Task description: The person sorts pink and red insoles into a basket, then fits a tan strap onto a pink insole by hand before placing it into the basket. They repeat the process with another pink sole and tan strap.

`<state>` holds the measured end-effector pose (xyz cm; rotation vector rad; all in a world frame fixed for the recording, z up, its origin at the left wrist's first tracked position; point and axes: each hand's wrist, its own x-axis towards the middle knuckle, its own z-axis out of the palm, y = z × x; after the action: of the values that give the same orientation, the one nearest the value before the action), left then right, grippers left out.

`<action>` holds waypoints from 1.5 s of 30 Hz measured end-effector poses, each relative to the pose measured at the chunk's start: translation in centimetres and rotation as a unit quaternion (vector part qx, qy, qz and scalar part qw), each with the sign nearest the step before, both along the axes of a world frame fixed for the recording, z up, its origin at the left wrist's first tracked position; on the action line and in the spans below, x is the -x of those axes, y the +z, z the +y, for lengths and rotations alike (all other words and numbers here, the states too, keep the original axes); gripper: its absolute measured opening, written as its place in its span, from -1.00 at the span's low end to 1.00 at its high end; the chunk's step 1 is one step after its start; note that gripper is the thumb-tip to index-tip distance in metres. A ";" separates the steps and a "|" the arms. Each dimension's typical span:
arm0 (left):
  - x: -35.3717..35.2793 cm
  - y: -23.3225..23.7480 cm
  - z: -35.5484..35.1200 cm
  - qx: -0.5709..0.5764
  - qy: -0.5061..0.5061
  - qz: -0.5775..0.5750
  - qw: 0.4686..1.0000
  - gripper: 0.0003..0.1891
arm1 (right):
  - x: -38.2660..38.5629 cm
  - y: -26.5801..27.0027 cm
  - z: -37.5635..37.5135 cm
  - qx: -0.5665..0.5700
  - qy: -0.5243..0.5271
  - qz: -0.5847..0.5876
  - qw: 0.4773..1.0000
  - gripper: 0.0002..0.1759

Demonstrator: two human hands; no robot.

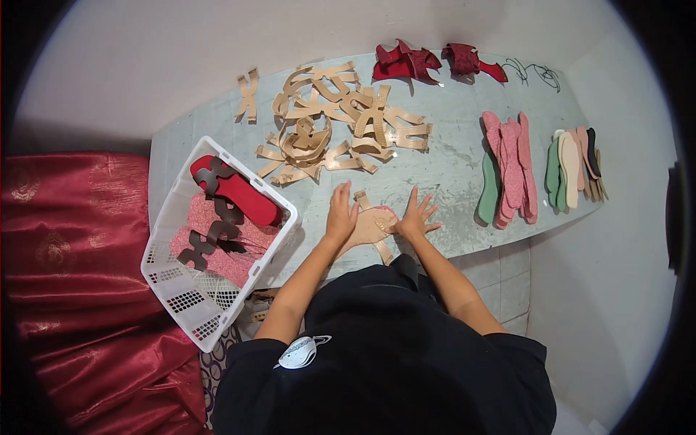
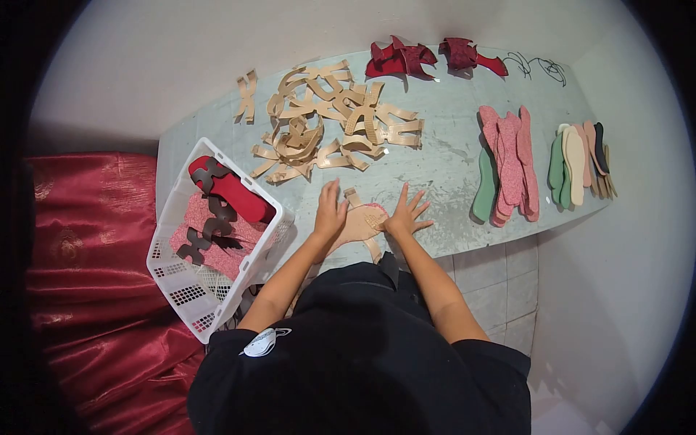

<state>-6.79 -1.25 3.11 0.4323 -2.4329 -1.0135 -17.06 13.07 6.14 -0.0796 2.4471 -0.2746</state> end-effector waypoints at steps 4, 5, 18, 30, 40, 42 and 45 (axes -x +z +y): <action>0.7 -0.3 -1.7 -0.011 -0.005 -0.129 0.992 -0.59 | 0.1 0.1 0.0 -0.004 0.007 -0.003 1.000 0.56; 0.9 -0.1 -1.8 0.002 -0.038 -0.185 0.982 -0.64 | 0.1 0.2 0.0 -0.004 0.004 -0.006 1.000 0.56; 0.7 0.1 1.5 -0.124 -0.018 -0.058 0.990 -0.79 | -0.2 -0.7 0.5 0.028 -0.018 0.005 0.999 0.57; -1.6 -1.4 3.1 0.108 -0.102 -0.012 0.989 -0.69 | 0.0 -0.6 0.6 0.036 0.001 -0.002 0.999 0.56; -1.9 -1.9 3.8 0.156 -0.095 -0.024 0.983 -0.70 | 0.2 -0.5 0.5 0.035 0.015 -0.004 0.999 0.56; -2.0 -2.1 3.9 0.150 -0.085 -0.024 0.985 -0.71 | 0.1 -0.7 0.5 0.040 0.015 0.005 0.999 0.55; -2.1 -2.6 3.6 0.128 -0.094 -0.021 0.987 -0.71 | 0.1 -0.6 0.5 0.045 0.017 0.007 0.999 0.55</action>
<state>-4.64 2.39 0.55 0.1388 -2.6351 -0.7540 -17.15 13.56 5.52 -0.1615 2.4452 -0.3698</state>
